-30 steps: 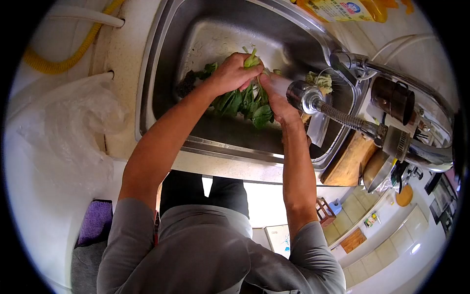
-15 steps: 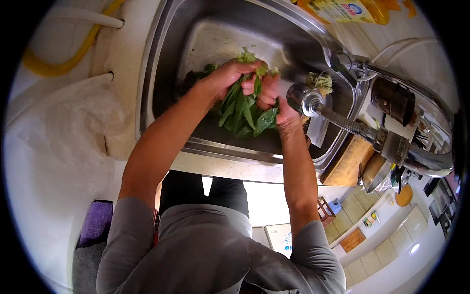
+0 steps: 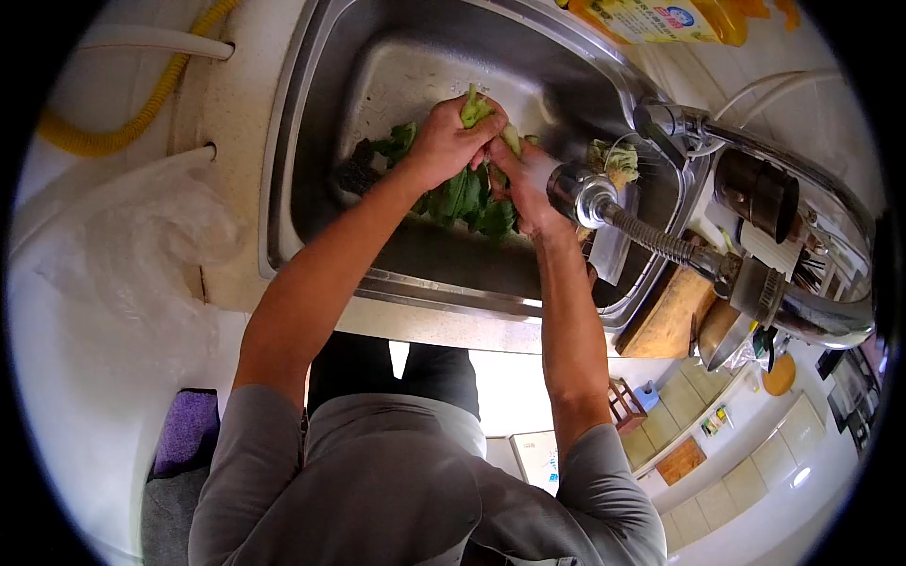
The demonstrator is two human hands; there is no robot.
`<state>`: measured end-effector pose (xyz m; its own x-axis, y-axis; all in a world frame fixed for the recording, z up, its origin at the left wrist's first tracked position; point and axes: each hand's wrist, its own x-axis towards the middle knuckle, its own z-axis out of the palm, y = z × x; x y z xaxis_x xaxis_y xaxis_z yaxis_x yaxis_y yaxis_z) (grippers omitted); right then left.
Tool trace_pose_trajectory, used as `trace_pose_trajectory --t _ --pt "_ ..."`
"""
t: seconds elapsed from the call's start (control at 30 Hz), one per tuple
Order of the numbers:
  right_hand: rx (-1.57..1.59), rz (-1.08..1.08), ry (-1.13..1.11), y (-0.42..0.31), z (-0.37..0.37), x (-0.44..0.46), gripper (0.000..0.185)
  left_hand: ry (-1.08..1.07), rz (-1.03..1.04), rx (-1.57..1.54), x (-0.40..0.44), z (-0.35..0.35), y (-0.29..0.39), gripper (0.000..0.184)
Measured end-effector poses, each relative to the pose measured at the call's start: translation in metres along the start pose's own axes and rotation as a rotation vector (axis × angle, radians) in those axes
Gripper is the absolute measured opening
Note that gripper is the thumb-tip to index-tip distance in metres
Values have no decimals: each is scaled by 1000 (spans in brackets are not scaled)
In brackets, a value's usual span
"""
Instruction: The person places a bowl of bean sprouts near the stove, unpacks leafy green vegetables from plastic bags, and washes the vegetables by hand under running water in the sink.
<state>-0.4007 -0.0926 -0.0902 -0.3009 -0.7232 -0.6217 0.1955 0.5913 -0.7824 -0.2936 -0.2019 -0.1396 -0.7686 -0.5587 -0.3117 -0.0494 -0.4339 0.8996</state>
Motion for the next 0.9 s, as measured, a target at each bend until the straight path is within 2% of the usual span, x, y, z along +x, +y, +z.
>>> trace_pose_trajectory --t 0.03,0.07,0.1,0.13,0.17,0.2,0.23,0.27,0.3,0.33,0.37,0.4,0.43,0.47,0.5,0.53,0.57,0.63,0.67,0.73,0.77,0.83,0.9 --pt "0 0 0 8 -3 2 35 -76 -52 -3 1 -3 4 19" --pt "375 14 -162 23 -10 6 32 -76 -52 -3 1 -5 7 19" --pt "750 29 -324 27 -11 6 28 -117 -191 -198 0 -6 13 20" --pt "750 30 -324 32 -13 4 28 -156 -330 -392 -1 -8 17 22" --pt "961 -28 -393 37 -14 1 27 -155 -329 -392 1 -11 17 22" --pt "1172 -89 -459 39 -15 -1 26 -23 -311 -426 7 -17 13 22" --pt "1171 -91 -458 41 -18 -1 26 108 -294 -459 14 -25 5 22" --pt "1142 -8 -212 43 -23 -2 27 87 -190 -184 22 -38 -5 28" --pt "1101 73 32 46 -29 -2 29 84 -190 -186 28 -37 -9 28" --pt "993 -95 -61 50 -29 5 25 171 -92 89 34 -35 -14 32" --pt "994 -95 -61 56 -29 5 25 256 8 366 38 -32 -19 37" --pt "754 -81 13 36 -17 1 25 250 39 520 39 -29 -22 47" --pt "513 -66 85 20 -8 -3 26 249 39 521 36 -24 -21 47" --pt "514 -65 86 12 -5 -6 26 268 37 548 29 -17 -17 47" --pt "572 -98 -31 6 -3 -7 27 287 37 575 26 -13 -17 47" --pt "628 -132 -149 3 -2 -8 28 245 95 376 22 -7 -23 45" --pt "630 -135 -149 9 -7 -6 28 244 97 379 16 -4 -26 45" --pt "484 -187 -112 22 -14 -4 30 -52 -149 -237 -10 11 -8 36" --pt "435 -202 -97 23 -13 -4 31 -137 -151 -310 -13 15 -8 34" --pt "48 -376 346 2 3 -10 35 -69 -82 -280 -11 33 -8 31" --pt "43 -379 352 -6 7 -10 35 3 -15 -248 -10 41 -7 29" --pt "-181 -609 502 -14 11 -5 39 -1 -3 -209 -15 52 1 34" --pt "-139 -539 457 -9 6 2 36 207 -69 -554 -15 65 1 44"
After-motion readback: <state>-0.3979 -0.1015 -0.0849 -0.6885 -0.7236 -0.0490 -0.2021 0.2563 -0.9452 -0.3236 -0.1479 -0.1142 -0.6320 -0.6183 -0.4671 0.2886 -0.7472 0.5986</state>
